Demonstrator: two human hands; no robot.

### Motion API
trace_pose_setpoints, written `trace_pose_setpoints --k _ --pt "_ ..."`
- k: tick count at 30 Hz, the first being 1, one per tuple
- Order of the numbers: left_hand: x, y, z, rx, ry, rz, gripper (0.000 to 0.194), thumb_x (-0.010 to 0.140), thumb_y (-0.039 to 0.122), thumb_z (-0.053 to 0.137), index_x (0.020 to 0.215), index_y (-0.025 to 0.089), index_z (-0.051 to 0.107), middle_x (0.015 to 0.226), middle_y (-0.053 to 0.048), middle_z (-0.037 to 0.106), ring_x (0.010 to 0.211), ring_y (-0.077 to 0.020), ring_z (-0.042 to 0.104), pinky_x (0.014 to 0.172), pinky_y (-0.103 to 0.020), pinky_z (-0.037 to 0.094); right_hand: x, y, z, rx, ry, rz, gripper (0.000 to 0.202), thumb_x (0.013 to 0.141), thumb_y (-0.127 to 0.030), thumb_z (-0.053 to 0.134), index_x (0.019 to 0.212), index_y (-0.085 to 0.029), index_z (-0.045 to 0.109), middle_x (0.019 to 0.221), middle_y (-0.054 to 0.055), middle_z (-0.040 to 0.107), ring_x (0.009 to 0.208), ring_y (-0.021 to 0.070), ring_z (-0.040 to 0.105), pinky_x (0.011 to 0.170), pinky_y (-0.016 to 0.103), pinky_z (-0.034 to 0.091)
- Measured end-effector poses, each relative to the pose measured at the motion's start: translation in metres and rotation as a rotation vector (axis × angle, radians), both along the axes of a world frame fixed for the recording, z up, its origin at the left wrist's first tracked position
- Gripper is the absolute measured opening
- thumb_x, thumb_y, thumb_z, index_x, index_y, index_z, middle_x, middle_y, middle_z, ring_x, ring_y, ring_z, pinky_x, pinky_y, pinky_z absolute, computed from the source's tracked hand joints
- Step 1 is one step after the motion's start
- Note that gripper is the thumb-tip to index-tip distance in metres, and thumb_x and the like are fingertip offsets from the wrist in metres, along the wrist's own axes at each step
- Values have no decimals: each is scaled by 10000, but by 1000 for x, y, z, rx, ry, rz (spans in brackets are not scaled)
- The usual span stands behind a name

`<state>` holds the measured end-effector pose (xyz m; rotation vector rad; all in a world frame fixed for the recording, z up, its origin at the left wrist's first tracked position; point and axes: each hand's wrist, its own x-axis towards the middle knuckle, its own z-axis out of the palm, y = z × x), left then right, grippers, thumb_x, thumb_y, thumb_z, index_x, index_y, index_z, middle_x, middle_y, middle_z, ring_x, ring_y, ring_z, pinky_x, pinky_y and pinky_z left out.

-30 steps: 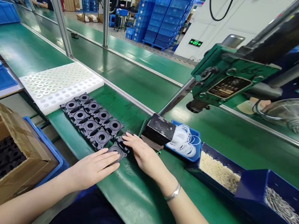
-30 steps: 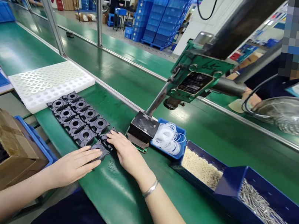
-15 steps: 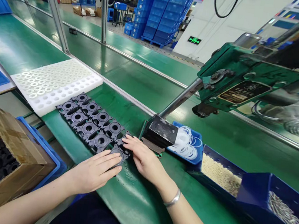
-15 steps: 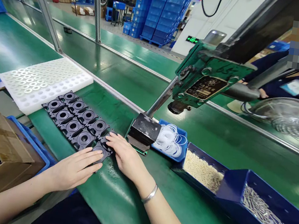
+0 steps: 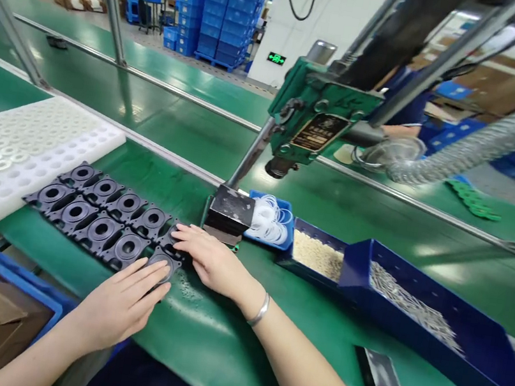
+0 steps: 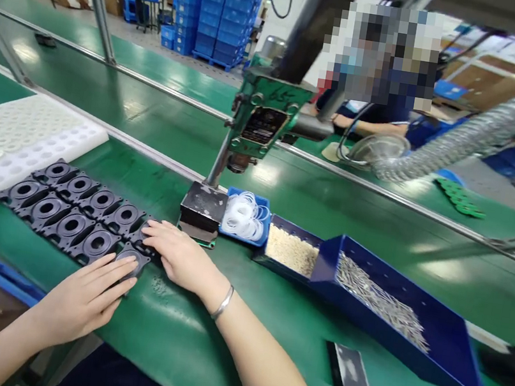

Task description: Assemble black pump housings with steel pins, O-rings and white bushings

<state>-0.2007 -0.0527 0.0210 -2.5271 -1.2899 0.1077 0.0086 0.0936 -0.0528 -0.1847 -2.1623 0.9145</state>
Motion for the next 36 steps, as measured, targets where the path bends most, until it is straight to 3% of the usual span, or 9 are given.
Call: trace_pose_setpoints --k 2,4,7,9,13,18,27,31,36 --pt "1 2 -2 5 -11 13 526 717 272 723 1232 301 617 1462 49 532 1406 -101 490 1487 -301 -10 19 0 9 41 45 -78 379 927 -14 408 1249 -124 576 1387 119 578 1400 186 449 1197 425 375" --pt "1 3 -5 3 -28 22 535 715 281 729 1237 304 616 1476 56 519 1412 -99 482 1485 -288 -4 43 5 12 17 120 -275 346 928 -26 448 1211 -167 589 1282 91 640 1274 179 557 1106 398 458" --pt "1 3 -8 4 -63 35 523 715 277 731 1227 304 625 1477 68 518 1415 -95 479 1484 -272 6 81 26 -2 -48 93 -708 243 946 -78 506 1131 -186 622 1119 81 675 1093 204 619 985 398 495" --pt "3 3 -9 10 -87 47 492 719 272 728 1203 295 641 1463 76 531 1409 -87 487 1483 -250 29 99 45 -20 -6 -107 -838 198 935 -147 580 1122 -149 647 1158 121 643 1093 259 592 975 439 475" --pt "11 1 -3 1 -167 100 462 723 253 732 1179 276 657 1467 75 529 1420 -82 488 1467 -202 92 105 74 -45 92 -484 -810 309 850 -198 718 1135 -88 677 1283 163 570 1171 324 504 1009 460 432" --pt "15 -8 8 8 -257 151 469 710 198 754 1167 261 670 1472 56 528 1421 -83 499 1447 -189 159 91 84 -45 98 -570 -779 158 812 -135 711 967 -114 687 1256 132 588 1146 330 481 929 463 420" --pt "14 -12 17 20 -288 178 424 715 185 750 1128 262 690 1438 58 557 1402 -76 510 1432 -185 178 100 100 -48 -82 -444 -761 85 787 -148 702 863 -139 664 1205 115 622 1138 313 508 958 461 399" --pt "16 -9 20 4 -309 167 441 708 169 764 1130 272 686 1440 59 553 1408 -76 505 1427 -197 195 107 105 -46 -269 -309 -786 108 755 -165 651 862 -152 641 1081 98 660 1048 251 583 974 403 424" --pt "18 -4 28 -11 -342 171 443 721 147 756 1138 274 679 1449 62 539 1418 -68 492 1397 -182 227 114 108 -44 -558 -168 -780 195 734 -295 617 877 -162 632 878 60 678 837 208 623 807 344 465"
